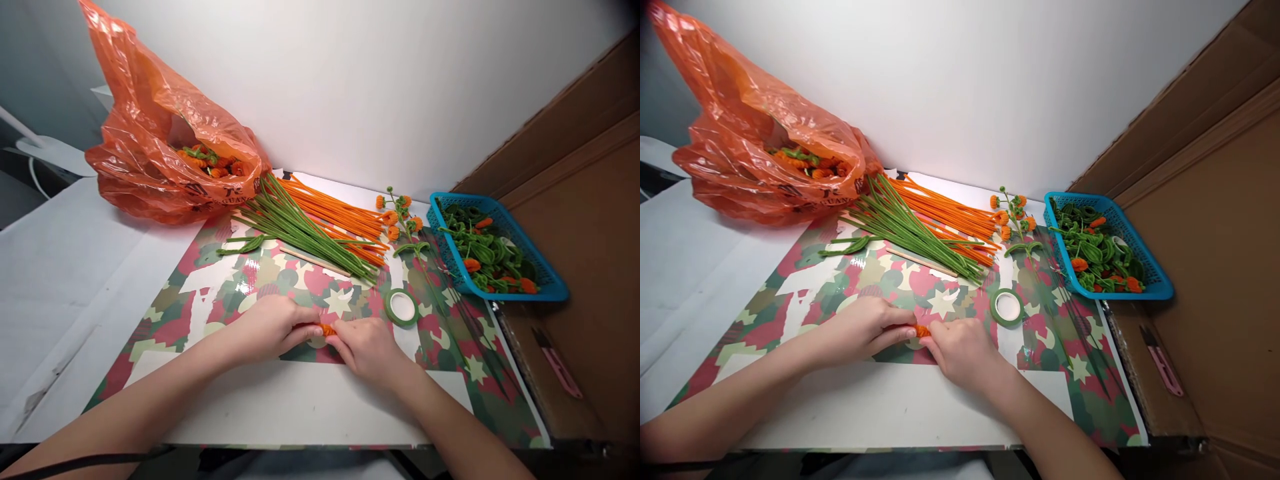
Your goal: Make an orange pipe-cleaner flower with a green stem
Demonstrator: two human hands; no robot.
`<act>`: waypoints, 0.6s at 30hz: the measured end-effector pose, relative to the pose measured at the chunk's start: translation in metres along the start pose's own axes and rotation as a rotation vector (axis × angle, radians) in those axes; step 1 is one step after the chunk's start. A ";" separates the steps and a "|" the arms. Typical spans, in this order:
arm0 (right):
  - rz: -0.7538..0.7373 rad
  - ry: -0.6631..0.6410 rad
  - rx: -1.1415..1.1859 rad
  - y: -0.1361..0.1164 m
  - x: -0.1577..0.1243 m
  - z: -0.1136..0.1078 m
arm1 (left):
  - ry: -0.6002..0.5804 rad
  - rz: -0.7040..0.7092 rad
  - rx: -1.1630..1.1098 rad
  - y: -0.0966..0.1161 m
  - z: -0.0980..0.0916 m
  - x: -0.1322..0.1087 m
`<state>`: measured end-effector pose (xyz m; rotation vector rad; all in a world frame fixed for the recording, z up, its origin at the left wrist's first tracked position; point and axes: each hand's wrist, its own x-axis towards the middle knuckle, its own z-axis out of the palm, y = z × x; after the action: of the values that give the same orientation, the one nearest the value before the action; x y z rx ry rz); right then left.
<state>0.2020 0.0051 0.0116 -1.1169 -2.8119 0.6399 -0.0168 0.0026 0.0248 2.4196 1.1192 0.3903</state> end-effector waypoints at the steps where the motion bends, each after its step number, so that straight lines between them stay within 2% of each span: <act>1: -0.005 0.013 0.005 0.000 0.000 0.000 | -0.003 -0.006 -0.010 0.000 0.000 0.000; 3: 0.018 0.044 0.055 0.000 0.001 -0.002 | 0.019 -0.009 -0.004 0.000 0.002 0.000; 5: 0.068 0.065 0.191 -0.002 0.001 -0.007 | 0.099 0.027 0.059 -0.001 0.006 0.001; 9: 0.166 0.054 0.671 -0.004 0.000 -0.017 | 0.307 0.180 0.288 -0.003 0.007 0.004; 11: 0.234 -0.012 0.996 -0.001 -0.001 -0.019 | 0.365 0.244 0.379 -0.002 0.004 0.005; 14: 0.332 -0.257 1.485 0.011 -0.001 -0.018 | 0.431 0.323 0.440 0.002 -0.002 0.004; 16: 0.327 -0.524 1.702 0.020 0.000 -0.016 | 0.476 0.372 0.438 0.004 -0.005 0.002; 18: 0.254 -0.831 1.831 0.026 0.003 -0.012 | 0.539 0.418 0.432 0.005 -0.006 -0.001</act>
<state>0.2194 0.0282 0.0116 -0.6388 -0.9479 3.0300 -0.0170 0.0010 0.0328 3.0461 0.9580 1.0840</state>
